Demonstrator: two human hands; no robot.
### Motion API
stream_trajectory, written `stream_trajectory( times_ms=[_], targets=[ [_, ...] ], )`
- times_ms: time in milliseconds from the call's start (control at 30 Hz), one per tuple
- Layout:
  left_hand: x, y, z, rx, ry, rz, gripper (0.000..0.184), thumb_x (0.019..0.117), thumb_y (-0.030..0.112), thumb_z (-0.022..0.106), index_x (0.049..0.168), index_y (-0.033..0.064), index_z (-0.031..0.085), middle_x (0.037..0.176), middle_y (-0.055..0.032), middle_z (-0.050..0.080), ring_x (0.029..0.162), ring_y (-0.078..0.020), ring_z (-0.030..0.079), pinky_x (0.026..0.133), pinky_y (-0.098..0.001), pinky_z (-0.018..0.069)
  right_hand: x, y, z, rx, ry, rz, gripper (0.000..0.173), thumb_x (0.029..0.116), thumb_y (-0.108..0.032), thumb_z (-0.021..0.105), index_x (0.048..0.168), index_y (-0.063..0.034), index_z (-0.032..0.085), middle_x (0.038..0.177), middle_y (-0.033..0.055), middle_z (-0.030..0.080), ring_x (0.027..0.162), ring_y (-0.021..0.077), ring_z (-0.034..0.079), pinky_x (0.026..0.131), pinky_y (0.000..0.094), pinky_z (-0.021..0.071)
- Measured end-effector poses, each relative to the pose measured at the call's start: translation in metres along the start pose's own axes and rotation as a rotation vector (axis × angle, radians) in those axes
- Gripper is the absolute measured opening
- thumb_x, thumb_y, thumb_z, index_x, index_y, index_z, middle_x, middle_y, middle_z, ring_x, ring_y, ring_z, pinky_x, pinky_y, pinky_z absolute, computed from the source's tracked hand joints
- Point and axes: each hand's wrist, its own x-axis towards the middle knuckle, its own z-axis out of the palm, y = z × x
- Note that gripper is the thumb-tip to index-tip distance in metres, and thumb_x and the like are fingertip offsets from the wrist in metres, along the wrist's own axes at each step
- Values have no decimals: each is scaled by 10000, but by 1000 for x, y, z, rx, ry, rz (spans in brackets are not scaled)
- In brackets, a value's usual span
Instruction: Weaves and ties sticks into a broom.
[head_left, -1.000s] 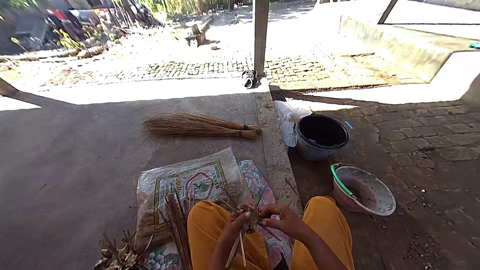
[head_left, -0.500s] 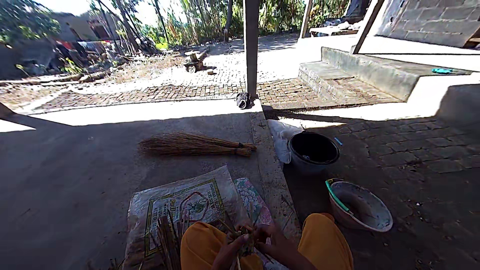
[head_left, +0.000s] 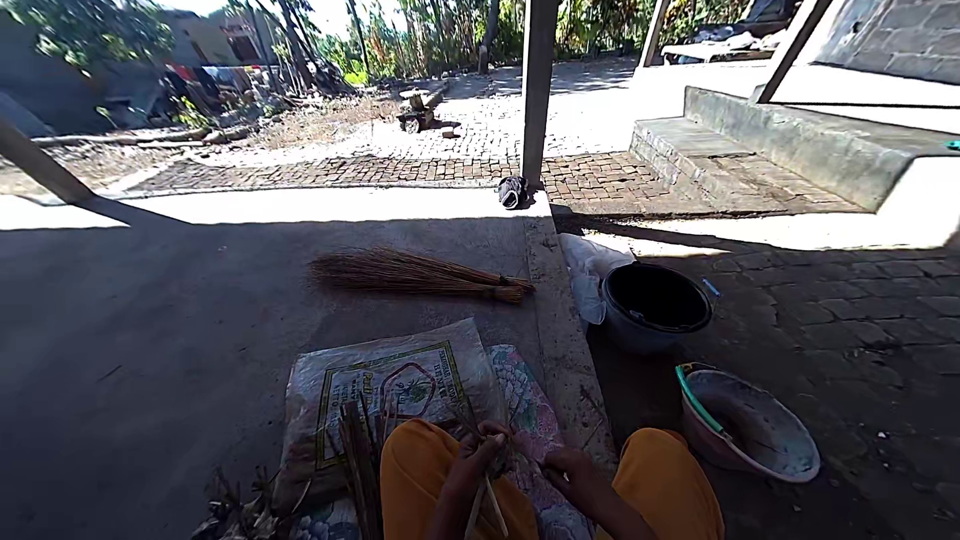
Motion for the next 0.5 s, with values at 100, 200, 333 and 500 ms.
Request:
stream_trajectory(
  times_ms=[100, 200, 333, 500],
  targets=[
    [6, 15, 16, 463, 167, 147, 380, 908, 104, 699, 1270, 7, 635, 1262, -119, 616, 1033, -134, 643, 856, -286, 566, -1, -3, -26, -10, 93, 167, 304, 1015, -120, 558, 1258, 1, 696, 1204, 232, 688, 1157, 407, 643, 1030, 592, 470],
    [12, 27, 26, 830, 187, 259, 573, 951, 171, 675, 1470, -6, 508, 1527, -313, 389, 1340, -348, 506, 1058, -413, 486, -8, -39, -61, 100, 288, 1, 430, 969, -164, 659, 1350, 31, 617, 1222, 238, 668, 1068, 365, 663, 948, 505, 530],
    [11, 21, 52, 987, 166, 344, 632, 943, 93, 685, 1535, 117, 465, 1588, -258, 309, 1312, -351, 522, 999, -467, 522, -6, -80, -60, 322, 390, -140, 551, 910, -258, 756, 1391, -42, 595, 1198, 147, 624, 873, 124, 641, 776, 286, 565],
    [-2, 28, 60, 774, 11, 257, 613, 919, 88, 724, 1491, 87, 503, 1505, -201, 458, 1204, -267, 631, 947, -420, 593, -1, -74, -47, 521, 536, -194, 174, 977, -92, 645, 1096, 7, 723, 1116, 80, 703, 936, 79, 686, 850, 268, 593]
  ],
)
